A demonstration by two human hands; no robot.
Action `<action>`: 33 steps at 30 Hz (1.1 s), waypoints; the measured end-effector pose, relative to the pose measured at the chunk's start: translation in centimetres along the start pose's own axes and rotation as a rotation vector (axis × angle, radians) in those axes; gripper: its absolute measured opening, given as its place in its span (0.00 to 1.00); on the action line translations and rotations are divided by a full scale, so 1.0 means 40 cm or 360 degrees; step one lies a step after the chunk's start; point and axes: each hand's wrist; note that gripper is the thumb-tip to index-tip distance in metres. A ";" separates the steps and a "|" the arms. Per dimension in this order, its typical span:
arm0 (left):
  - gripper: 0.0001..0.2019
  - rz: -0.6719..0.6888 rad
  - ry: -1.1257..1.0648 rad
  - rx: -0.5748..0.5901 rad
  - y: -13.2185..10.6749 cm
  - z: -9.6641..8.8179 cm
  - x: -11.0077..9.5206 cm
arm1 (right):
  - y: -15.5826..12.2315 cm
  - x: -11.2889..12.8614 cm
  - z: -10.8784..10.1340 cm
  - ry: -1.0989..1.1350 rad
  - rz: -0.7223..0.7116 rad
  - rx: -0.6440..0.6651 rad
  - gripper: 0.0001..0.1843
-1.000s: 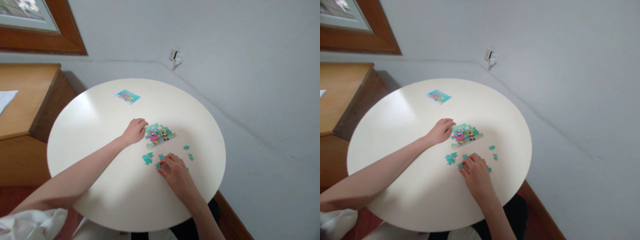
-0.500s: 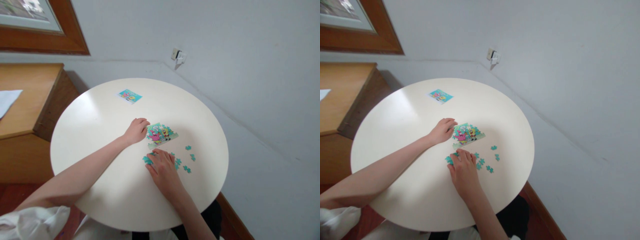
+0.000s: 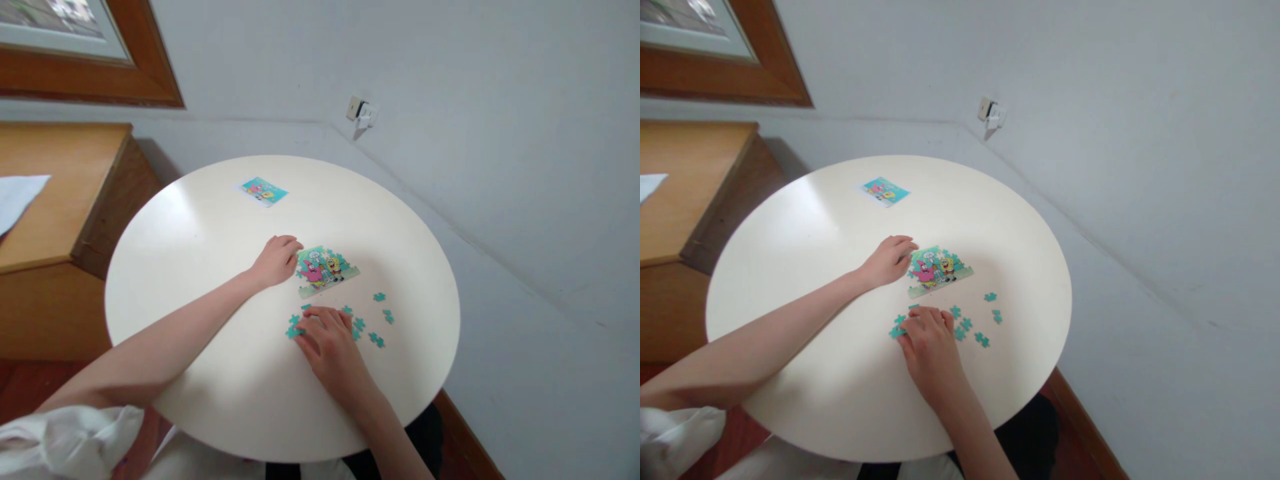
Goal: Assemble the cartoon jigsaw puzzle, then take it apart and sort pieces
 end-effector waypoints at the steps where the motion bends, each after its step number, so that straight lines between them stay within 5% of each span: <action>1: 0.17 0.0001 0.0003 0.0001 0.000 0.000 0.000 | -0.004 0.002 -0.003 0.0023 -0.0012 0.0025 0.03; 5: 0.17 -0.0007 0.0011 0.0001 0.000 0.001 0.001 | -0.017 -0.001 -0.022 0.0057 -0.0026 0.0102 0.06; 18: 0.17 -0.0033 -0.0006 0.0036 -0.001 0.002 0.003 | -0.046 -0.089 -0.075 -0.0280 0.0378 -0.0186 0.26; 25: 0.17 -0.0012 0.0001 0.0033 0.000 -0.001 0.001 | -0.070 -0.146 -0.093 -0.0429 0.0540 -0.0087 0.29; 33: 0.17 -0.0013 -0.0013 0.0020 0.000 -0.004 -0.001 | -0.110 -0.242 -0.142 -0.0462 0.0786 -0.0250 0.29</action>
Point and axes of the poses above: each hand's wrist, its own y-axis towards the middle knuckle, its own z-axis out of the palm, x = y × z, and after that the axes turned 7 degrees about x, right-handed
